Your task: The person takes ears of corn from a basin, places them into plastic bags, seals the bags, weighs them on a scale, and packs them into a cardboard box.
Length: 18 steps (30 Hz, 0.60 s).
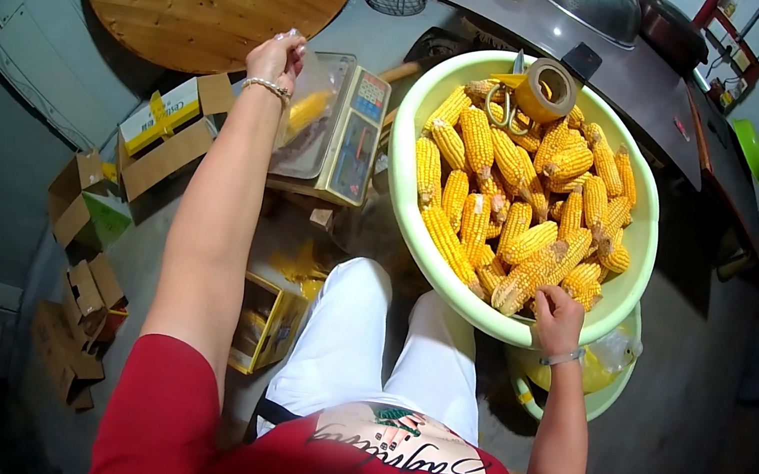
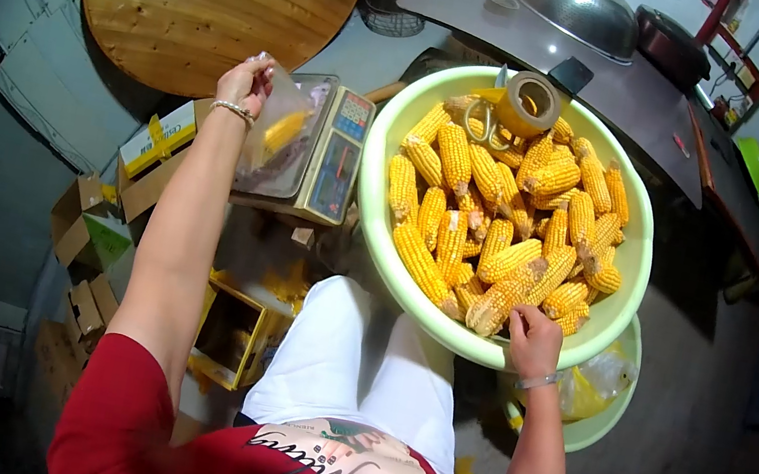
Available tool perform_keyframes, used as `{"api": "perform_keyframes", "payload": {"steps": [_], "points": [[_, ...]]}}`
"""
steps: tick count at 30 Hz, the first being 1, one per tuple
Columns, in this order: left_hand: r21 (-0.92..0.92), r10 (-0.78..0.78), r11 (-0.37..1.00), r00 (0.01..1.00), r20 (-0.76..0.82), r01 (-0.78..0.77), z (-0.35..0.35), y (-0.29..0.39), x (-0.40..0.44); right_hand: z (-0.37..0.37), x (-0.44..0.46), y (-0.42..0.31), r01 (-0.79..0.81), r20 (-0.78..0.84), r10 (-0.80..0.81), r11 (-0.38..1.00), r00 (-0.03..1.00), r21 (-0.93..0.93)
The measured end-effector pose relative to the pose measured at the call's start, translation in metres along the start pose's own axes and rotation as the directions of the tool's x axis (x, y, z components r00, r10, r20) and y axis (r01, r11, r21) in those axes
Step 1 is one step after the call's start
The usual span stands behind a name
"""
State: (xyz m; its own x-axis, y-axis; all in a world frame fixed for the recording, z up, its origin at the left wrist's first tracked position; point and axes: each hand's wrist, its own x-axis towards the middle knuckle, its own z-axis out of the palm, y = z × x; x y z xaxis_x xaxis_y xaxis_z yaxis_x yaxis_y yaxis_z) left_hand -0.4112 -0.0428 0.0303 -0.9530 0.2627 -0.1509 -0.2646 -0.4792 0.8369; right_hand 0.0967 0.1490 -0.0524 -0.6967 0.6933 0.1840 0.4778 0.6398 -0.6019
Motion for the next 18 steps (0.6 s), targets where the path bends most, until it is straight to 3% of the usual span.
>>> {"api": "perform_keyframes", "payload": {"steps": [5,11,14,15,18], "points": [[-0.027,0.010,1.000,0.982,-0.188,-0.015,-0.012,-0.012,0.035,-0.002,0.000,-0.004,0.002,0.001,-0.002,1.000,1.000,0.003],[-0.084,-0.017,0.996,0.984,-0.180,0.002,-0.013,-0.019,0.059,-0.001,0.002,-0.006,-0.003,-0.001,0.003,1.000,1.000,0.007],[0.208,0.043,0.978,0.982,-0.185,-0.004,-0.027,-0.036,0.076,-0.001,0.001,-0.006,0.003,-0.011,-0.003,1.000,1.000,0.019],[0.784,0.143,0.620,0.985,-0.091,-0.017,-0.046,-0.037,0.089,-0.001,0.001,-0.006,0.007,-0.015,-0.007,1.000,1.000,0.026],[0.994,0.520,0.088,0.854,0.014,-0.069,-0.060,-0.047,0.050,-0.001,0.001,-0.007,-0.004,-0.016,0.005,0.999,1.000,0.038]]}}
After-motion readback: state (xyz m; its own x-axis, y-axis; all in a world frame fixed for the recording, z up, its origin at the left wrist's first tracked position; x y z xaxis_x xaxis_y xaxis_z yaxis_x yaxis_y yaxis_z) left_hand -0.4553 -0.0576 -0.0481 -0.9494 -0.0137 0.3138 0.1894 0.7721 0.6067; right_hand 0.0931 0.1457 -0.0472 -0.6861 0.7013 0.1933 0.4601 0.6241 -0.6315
